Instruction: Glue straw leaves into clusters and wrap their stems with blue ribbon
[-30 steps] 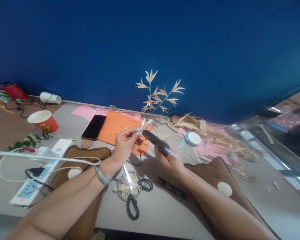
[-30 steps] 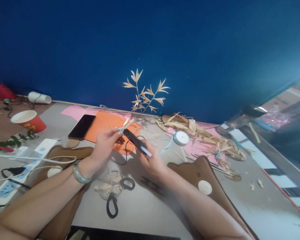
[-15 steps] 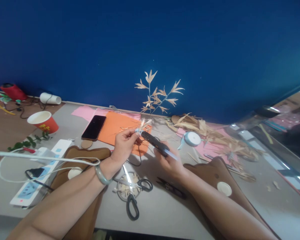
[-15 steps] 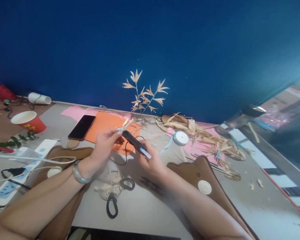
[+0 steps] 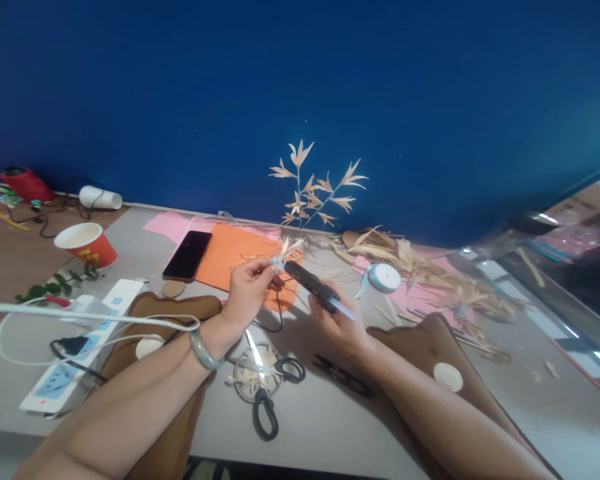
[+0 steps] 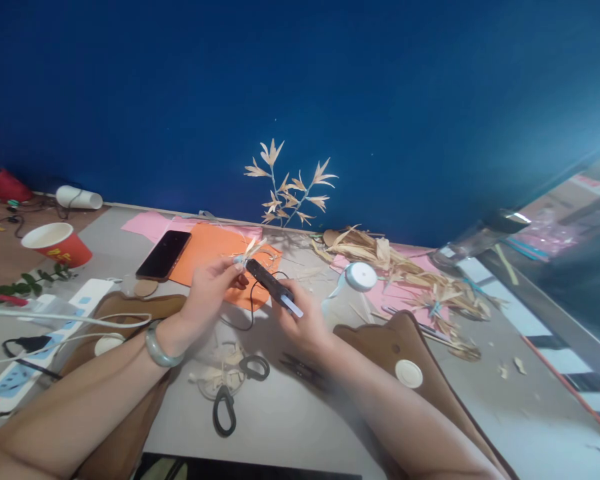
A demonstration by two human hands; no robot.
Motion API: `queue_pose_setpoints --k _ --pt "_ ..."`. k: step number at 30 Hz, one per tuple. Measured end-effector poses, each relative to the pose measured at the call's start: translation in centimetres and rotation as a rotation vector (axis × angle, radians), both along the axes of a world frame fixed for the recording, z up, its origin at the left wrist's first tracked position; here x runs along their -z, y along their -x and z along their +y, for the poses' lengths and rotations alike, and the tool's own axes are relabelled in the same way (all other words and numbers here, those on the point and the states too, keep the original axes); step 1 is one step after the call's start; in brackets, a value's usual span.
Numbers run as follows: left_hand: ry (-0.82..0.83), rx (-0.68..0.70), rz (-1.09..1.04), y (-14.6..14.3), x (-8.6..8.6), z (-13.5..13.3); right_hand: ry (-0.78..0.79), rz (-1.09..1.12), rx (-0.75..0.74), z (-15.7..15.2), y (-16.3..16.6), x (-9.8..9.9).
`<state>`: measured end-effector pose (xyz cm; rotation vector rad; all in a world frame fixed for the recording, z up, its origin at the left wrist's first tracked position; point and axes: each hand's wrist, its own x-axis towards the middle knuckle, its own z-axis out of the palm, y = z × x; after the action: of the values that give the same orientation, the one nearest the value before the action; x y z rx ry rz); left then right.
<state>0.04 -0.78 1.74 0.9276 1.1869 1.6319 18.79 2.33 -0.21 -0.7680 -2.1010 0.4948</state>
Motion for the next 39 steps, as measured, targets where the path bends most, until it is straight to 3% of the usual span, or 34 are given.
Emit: queue_pose_setpoints --k 39 --pt "-0.012 0.0 0.039 0.0 0.53 0.11 0.01 -0.037 0.02 0.14 -0.04 0.35"
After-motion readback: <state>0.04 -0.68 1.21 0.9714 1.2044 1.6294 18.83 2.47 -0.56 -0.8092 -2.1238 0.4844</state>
